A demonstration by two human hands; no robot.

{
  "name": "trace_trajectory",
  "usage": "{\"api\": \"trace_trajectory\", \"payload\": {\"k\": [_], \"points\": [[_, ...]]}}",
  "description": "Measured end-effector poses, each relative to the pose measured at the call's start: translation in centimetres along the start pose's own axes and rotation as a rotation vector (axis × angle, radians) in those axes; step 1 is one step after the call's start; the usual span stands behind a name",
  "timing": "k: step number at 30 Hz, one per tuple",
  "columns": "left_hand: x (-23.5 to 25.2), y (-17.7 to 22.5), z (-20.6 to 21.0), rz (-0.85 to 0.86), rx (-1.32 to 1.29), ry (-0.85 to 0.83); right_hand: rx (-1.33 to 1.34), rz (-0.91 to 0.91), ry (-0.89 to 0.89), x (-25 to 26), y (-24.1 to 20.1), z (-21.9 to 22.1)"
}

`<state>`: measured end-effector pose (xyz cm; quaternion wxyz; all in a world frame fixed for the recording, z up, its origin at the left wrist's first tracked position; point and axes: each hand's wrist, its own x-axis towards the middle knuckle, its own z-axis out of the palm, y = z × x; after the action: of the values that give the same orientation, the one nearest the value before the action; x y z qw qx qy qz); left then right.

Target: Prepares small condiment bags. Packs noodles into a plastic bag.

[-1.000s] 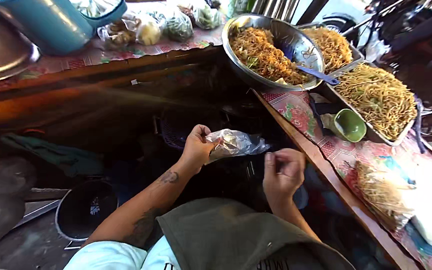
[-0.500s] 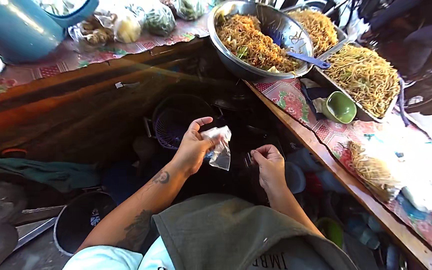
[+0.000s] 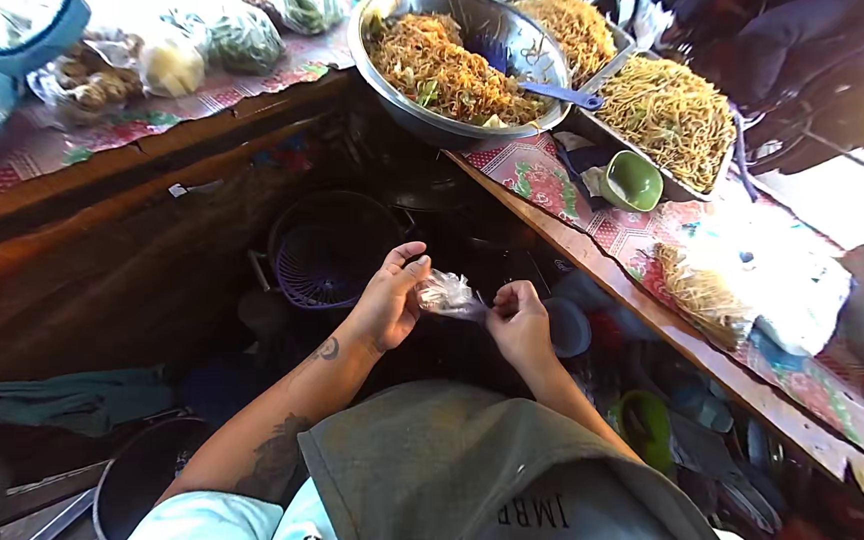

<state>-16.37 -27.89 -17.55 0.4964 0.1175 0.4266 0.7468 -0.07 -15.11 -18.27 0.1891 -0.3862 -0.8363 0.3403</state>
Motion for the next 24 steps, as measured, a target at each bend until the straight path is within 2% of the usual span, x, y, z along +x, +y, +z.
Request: {"api": "trace_trajectory", "payload": {"k": [1, 3, 5, 7, 9, 10, 12, 13, 15, 17, 19, 20, 21, 22, 24], "points": [[0.1, -0.5, 0.3, 0.089, 0.191, -0.085, -0.062, -0.119, 0.013, -0.4, 0.2, 0.0], [0.1, -1.7, 0.9, 0.309, 0.542, -0.345, 0.018, -0.39, 0.048, -0.8, 0.6, 0.1], [-0.1, -1.9, 1.8, 0.472, 0.784, -0.53, 0.162, -0.457, 0.066, -0.8, 0.4, -0.5], [0.2, -1.3, 1.8, 0.606, 1.063, -0.44, 0.396, -0.273, 0.076, -1.2, -0.3, -2.0], [1.5, -0.5, 1.1, 0.537, 1.226, -0.263, 0.893, 0.095, 0.001, -1.9, -2.2, -4.2], [2.2, -0.2, 0.9, 0.457, 1.21, -0.178, 1.079, 0.196, -0.063, -2.3, -2.7, -5.2], [2.8, 0.2, 1.8, 0.238, 0.912, -0.073, 1.14, 0.155, -0.142, -2.8, -2.7, -6.4], [2.7, 0.6, 2.8, 0.105, 0.633, -0.066, 1.016, 0.074, -0.098, -2.8, -2.3, -6.7], [1.8, 1.3, 4.7, -0.111, 0.074, -0.192, 0.476, -0.063, 0.169, -2.5, -1.1, -6.9], [1.5, 0.8, 5.3, -0.207, -0.156, -0.562, 0.022, -0.124, 0.45, -1.8, 1.0, -7.7], [1.9, -0.2, 6.4, -0.147, -0.026, -0.873, -0.102, -0.117, 0.606, -1.3, 2.5, -8.7], [2.2, -0.7, 7.3, -0.069, 0.109, -0.892, -0.044, -0.097, 0.634, -1.2, 2.5, -9.2], [2.6, -1.0, 8.2, 0.031, 0.28, -0.808, 0.128, -0.063, 0.612, -1.4, 1.9, -9.8], [3.3, -1.5, 9.1, 0.15, 0.471, -0.665, 0.419, -0.005, 0.537, -1.7, 1.0, -10.6], [5.9, -3.0, 9.9, 0.35, 0.694, -0.393, 0.99, 0.054, 0.273, -2.3, -0.5, -12.4]]}}
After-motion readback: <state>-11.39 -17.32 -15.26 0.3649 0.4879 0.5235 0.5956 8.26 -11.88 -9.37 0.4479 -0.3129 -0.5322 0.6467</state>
